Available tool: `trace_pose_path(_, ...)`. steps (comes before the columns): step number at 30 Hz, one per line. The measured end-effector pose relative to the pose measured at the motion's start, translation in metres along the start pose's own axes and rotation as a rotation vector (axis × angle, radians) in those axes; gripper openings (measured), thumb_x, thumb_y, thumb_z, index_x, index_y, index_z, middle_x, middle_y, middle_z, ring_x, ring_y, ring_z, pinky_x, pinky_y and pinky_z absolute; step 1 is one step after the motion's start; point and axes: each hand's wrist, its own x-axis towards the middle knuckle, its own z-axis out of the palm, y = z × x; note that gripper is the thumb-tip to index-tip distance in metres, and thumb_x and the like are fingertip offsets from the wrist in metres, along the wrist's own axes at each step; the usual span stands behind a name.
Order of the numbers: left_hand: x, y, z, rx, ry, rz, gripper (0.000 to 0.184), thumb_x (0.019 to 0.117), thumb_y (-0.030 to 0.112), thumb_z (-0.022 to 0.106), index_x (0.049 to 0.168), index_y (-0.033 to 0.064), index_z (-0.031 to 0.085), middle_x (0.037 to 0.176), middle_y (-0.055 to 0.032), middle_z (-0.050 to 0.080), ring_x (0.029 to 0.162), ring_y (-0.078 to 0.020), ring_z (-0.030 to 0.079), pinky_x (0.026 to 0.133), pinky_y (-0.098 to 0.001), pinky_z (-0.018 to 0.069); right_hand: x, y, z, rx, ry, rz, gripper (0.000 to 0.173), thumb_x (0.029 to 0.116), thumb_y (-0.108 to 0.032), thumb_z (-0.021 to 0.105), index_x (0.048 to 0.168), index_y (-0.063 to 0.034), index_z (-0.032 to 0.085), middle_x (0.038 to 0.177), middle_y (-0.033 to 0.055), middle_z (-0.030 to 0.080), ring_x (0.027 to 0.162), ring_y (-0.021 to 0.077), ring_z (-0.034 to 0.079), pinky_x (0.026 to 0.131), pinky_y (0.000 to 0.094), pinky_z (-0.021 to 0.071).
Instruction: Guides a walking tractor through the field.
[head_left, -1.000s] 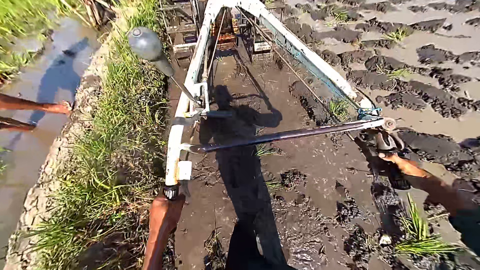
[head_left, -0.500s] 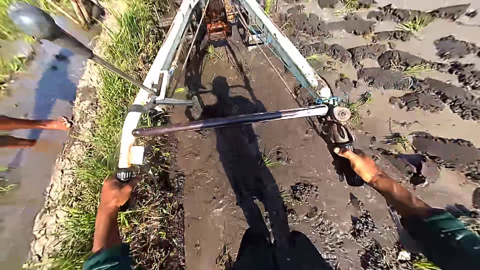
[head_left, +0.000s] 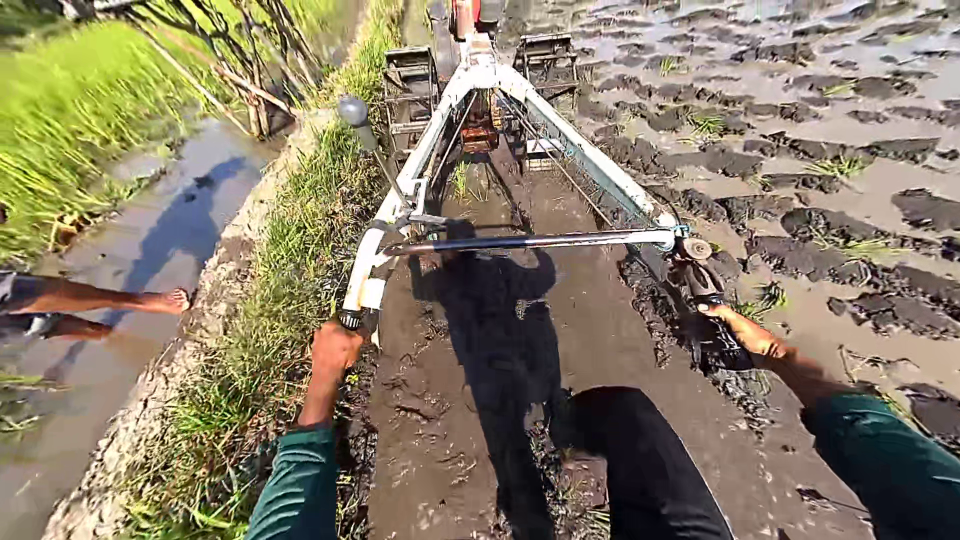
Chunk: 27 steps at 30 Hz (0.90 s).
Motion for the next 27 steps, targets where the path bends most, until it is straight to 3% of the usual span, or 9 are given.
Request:
trace_pose_path(3, 0.031, 0.037, 0.014, -0.008, -0.006, 0.033, 0.048, 0.0938, 0.028, 0.072, 0.131, -0.0006, 0.062, 0.12, -0.0274, 0.067, 0.115, -0.0434, 0.065, 0.099, -0.0625, 0.0479, 0.048, -0.021, -0.013, -0.111, 0.181, -0.04, 0.034, 0.1075, -0.037, 0.04, 0.11, -0.0088, 0.059, 0.079, -0.0015, 0.059, 0.066, 0.0076, 0.059, 0.063, 0.0285, 0.0526)
trace_pose_path(5, 0.053, 0.059, 0.02, -0.03, 0.002, 0.035, 0.05, 0.0928, 0.025, 0.073, 0.134, -0.0007, 0.06, 0.121, -0.0275, 0.067, 0.116, -0.0436, 0.064, 0.1, -0.0626, 0.0475, 0.069, -0.042, -0.021, -0.223, 0.27, -0.031, 0.043, 0.1065, -0.038, 0.047, 0.121, 0.0001, 0.059, 0.094, 0.0079, 0.059, 0.077, 0.013, 0.055, 0.076, 0.0369, 0.0481)
trace_pose_path(7, 0.084, 0.063, 0.017, 0.01, 0.039, 0.01, 0.053, 0.0925, 0.026, 0.074, 0.135, -0.0019, 0.059, 0.121, -0.0304, 0.066, 0.117, -0.0469, 0.063, 0.101, -0.0658, 0.0461, 0.084, -0.061, -0.011, -0.315, 0.267, -0.017, 0.045, 0.1062, -0.039, 0.047, 0.124, 0.0001, 0.059, 0.098, 0.0087, 0.059, 0.081, 0.0122, 0.055, 0.079, 0.0372, 0.0473)
trace_pose_path(11, 0.158, 0.026, -0.005, 0.09, 0.128, -0.041, 0.058, 0.0925, 0.028, 0.075, 0.135, -0.0074, 0.056, 0.123, -0.0391, 0.061, 0.118, -0.056, 0.058, 0.099, -0.0724, 0.0428, 0.084, -0.087, 0.059, -0.284, 0.201, 0.036, 0.044, 0.1045, -0.033, 0.053, 0.129, 0.0041, 0.057, 0.109, 0.0183, 0.062, 0.093, 0.0216, 0.058, 0.088, 0.0458, 0.0472)
trace_pose_path(13, 0.189, 0.012, -0.018, 0.15, 0.182, -0.112, 0.064, 0.0925, 0.03, 0.074, 0.139, -0.0083, 0.053, 0.129, -0.0405, 0.058, 0.123, -0.057, 0.055, 0.103, -0.0722, 0.0407, 0.085, -0.09, 0.098, -0.225, 0.164, 0.022, 0.045, 0.0965, -0.034, 0.056, 0.126, 0.0, 0.059, 0.091, 0.0076, 0.06, 0.074, 0.0136, 0.056, 0.071, 0.0382, 0.0496)
trace_pose_path(15, 0.221, 0.002, -0.029, 0.2, 0.212, -0.182, 0.068, 0.0933, 0.032, 0.073, 0.143, -0.0082, 0.049, 0.136, -0.0398, 0.054, 0.129, -0.0557, 0.052, 0.107, -0.0703, 0.039, 0.085, -0.099, 0.133, -0.183, 0.148, 0.015, 0.05, 0.0883, -0.036, 0.059, 0.125, -0.001, 0.06, 0.084, 0.0026, 0.059, 0.066, 0.0091, 0.055, 0.064, 0.0337, 0.0501)
trace_pose_path(19, 0.27, -0.002, -0.06, 0.195, 0.232, -0.26, 0.065, 0.0923, 0.024, 0.073, 0.144, -0.0086, 0.049, 0.139, -0.0392, 0.052, 0.133, -0.055, 0.049, 0.109, -0.0702, 0.0364, 0.091, -0.123, 0.18, -0.187, 0.04, 0.053, 0.065, 0.084, -0.036, 0.064, 0.134, 0.0039, 0.053, 0.096, 0.0121, 0.064, 0.078, 0.017, 0.061, 0.074, 0.0419, 0.0527)
trace_pose_path(24, 0.33, -0.02, -0.091, 0.227, 0.174, -0.347, 0.05, 0.0957, 0.025, 0.069, 0.134, -0.0059, 0.058, 0.13, -0.0391, 0.058, 0.124, -0.0567, 0.055, 0.101, -0.0756, 0.04, 0.099, -0.158, 0.221, -0.2, -0.112, 0.128, 0.08, 0.0815, -0.042, 0.068, 0.143, 0.0029, 0.045, 0.099, 0.0148, 0.067, 0.081, 0.0216, 0.066, 0.076, 0.0462, 0.0554)
trace_pose_path(27, 0.365, -0.042, -0.106, 0.268, 0.177, -0.311, 0.048, 0.0945, 0.021, 0.07, 0.133, -0.0049, 0.058, 0.132, -0.0371, 0.058, 0.124, -0.0539, 0.056, 0.101, -0.0724, 0.0423, 0.104, -0.173, 0.246, -0.215, -0.137, 0.095, 0.083, 0.079, -0.043, 0.074, 0.142, 0.0048, 0.047, 0.111, 0.018, 0.068, 0.1, 0.0244, 0.068, 0.092, 0.0474, 0.0544)
